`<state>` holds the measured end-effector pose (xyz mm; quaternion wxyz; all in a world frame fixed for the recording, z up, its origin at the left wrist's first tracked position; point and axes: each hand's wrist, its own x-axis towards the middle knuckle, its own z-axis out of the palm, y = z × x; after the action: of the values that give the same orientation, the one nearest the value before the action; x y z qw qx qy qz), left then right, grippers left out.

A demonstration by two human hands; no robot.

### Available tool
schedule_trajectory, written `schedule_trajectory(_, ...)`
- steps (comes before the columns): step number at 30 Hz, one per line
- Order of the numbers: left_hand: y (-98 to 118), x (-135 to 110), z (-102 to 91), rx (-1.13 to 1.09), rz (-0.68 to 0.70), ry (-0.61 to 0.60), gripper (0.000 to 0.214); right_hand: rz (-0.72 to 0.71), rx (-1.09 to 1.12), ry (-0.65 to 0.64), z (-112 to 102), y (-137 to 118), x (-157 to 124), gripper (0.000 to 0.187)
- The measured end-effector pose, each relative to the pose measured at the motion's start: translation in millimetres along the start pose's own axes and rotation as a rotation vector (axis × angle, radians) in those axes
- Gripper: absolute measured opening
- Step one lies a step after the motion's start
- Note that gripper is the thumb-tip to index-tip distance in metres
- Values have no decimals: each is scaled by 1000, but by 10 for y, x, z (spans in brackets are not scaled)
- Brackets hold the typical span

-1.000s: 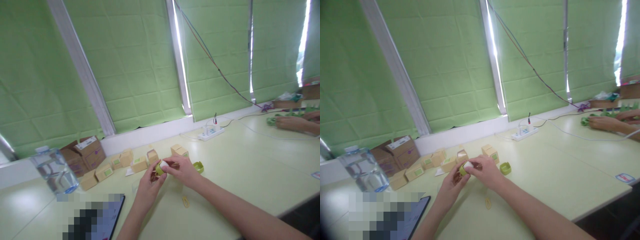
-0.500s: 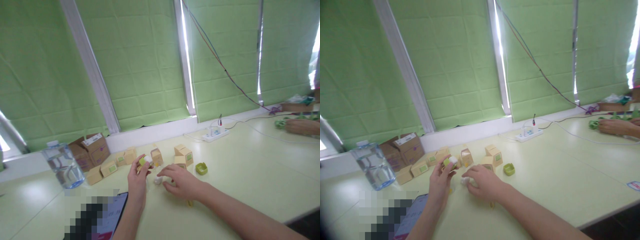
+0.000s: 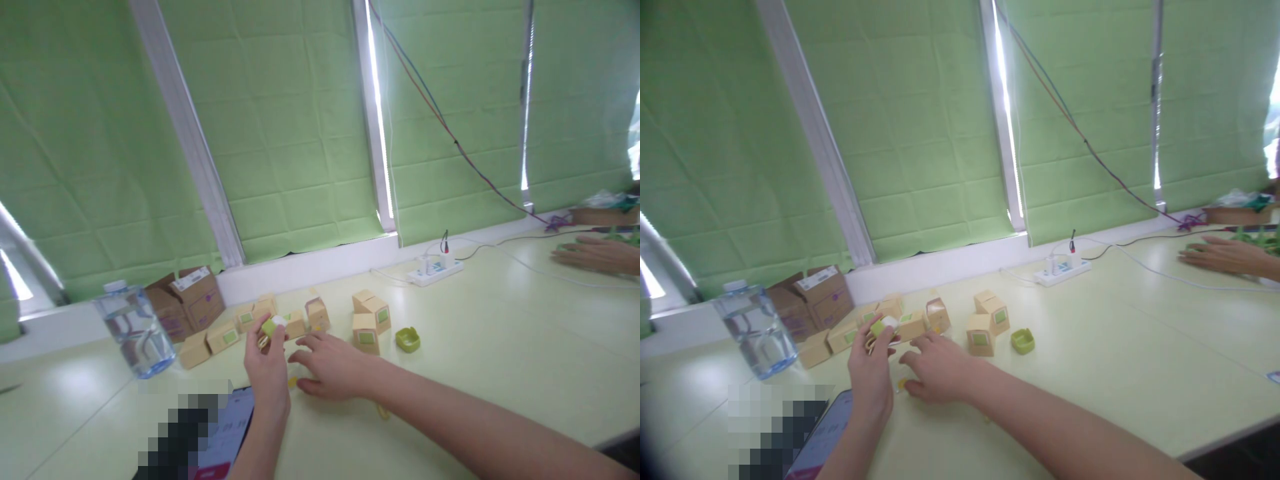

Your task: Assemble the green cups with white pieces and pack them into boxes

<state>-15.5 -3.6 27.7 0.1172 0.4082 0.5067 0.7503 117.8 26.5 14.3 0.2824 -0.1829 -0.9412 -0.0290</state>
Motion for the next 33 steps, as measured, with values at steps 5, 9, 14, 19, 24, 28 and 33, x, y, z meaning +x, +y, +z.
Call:
schedule_trajectory(5, -2, -20, 8, 39, -3, -50, 51, 1, 89, -34, 180, 36, 118, 27)
schedule_trajectory(9, -13, -20, 2, 71, -10, -97, 50, 45, 195, 6, 82, 69, -26, 14)
schedule_trajectory(14, -9, -62, 34, 93, -8, -257, 50, 194, 438, 107, -198, 150, -266, 41)
schedule_trajectory(19, 18, -165, 110, 88, -36, -484, 45, 395, 811, 228, -312, 232, -439, 55)
schedule_trajectory(24, 25, -184, 121, 61, -61, -537, 45, 459, 905, 281, -333, 315, -470, 41)
schedule_trajectory(28, 1, -174, 113, 5, -77, -592, 45, 446, 903, 386, -319, 400, -451, 28)
schedule_trajectory(33, -31, -198, 134, -51, -73, -676, 42, 451, 866, 399, -298, 459, -466, 24)
